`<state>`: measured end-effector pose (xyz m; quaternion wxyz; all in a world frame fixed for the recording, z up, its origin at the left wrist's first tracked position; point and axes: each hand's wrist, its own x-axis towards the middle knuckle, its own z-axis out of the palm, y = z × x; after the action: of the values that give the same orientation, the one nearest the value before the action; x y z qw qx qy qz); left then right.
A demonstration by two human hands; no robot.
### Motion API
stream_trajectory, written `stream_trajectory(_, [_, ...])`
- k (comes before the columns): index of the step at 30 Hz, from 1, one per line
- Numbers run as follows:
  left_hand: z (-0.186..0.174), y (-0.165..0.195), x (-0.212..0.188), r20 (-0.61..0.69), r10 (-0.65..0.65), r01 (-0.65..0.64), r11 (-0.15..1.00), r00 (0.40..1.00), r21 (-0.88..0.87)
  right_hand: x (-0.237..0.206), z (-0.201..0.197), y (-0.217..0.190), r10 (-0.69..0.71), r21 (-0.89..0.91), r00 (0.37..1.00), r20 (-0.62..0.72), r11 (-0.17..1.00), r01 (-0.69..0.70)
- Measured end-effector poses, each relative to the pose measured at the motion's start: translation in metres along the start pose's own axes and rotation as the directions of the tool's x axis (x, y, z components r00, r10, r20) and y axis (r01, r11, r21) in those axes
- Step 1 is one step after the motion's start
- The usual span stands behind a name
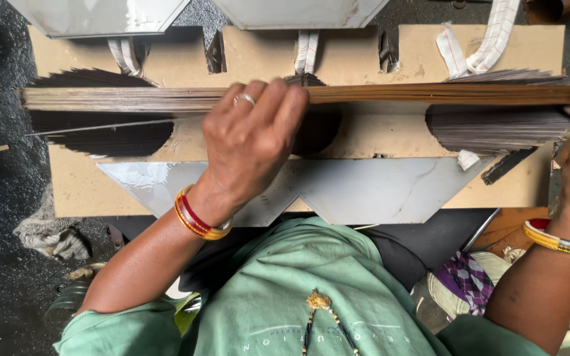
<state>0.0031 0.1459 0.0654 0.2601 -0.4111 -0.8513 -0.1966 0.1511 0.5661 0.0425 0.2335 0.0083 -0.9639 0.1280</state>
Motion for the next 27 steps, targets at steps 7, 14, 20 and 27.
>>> stream_trajectory(7, [-0.001,-0.005,0.0,0.01,0.005,-0.004,0.999,1.0,-0.039,-0.001,-0.005,-0.02,-0.027,0.082,0.998,-0.061,0.996,0.032])
stream_trajectory(14, [0.004,-0.015,-0.004,0.031,0.062,-0.06,0.996,0.998,-0.063,0.0,-0.006,-0.018,-0.017,0.082,0.999,-0.042,0.996,0.02])
stream_trajectory(20, [-0.009,-0.018,0.011,0.156,0.07,-0.08,0.995,0.985,0.058,0.001,-0.014,-0.031,0.04,0.103,0.999,0.009,0.994,-0.041])
stream_trajectory(27, [-0.019,-0.041,0.028,0.31,0.148,-0.126,0.988,0.939,-0.089,0.042,-0.004,-0.033,-0.078,0.037,0.962,0.263,0.997,0.071])
